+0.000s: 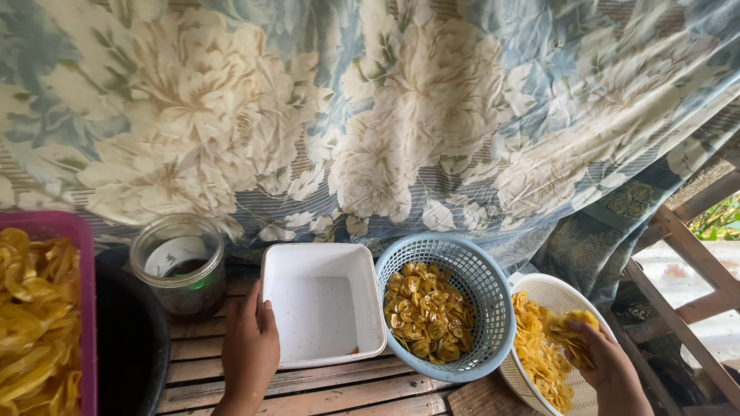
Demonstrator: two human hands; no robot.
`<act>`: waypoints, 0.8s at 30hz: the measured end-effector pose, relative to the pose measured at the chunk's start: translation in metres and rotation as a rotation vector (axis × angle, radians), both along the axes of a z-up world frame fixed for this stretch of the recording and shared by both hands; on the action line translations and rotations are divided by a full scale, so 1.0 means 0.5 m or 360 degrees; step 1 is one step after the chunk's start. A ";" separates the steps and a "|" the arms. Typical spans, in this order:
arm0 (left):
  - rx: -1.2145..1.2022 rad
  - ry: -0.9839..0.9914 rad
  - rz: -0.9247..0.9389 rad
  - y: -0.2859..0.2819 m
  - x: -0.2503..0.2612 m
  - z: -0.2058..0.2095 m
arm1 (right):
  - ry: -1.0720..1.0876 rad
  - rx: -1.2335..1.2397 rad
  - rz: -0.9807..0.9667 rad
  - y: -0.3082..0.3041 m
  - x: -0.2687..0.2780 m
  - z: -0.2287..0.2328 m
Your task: The person sorts dried fruit pieces by hand from various containers into a central white basin, then uses a small green spoon to transfer seasoning from a jar into the basin and stirs the contents.
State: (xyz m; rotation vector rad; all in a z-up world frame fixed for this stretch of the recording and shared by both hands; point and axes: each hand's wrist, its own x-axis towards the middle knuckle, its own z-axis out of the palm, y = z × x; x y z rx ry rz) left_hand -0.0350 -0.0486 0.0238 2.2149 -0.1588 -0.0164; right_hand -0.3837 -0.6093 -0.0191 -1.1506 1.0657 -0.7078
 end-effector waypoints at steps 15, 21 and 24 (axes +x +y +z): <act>0.0003 -0.0022 -0.0013 0.006 -0.002 0.000 | -0.0039 -0.0258 0.0243 0.179 0.156 0.244; -0.0006 0.0021 -0.0016 0.007 -0.006 0.014 | -0.0325 -0.0293 0.0835 0.442 0.411 0.296; -0.0020 -0.0025 0.0014 0.009 -0.010 0.012 | 0.0015 -0.0218 0.1071 0.596 0.541 0.249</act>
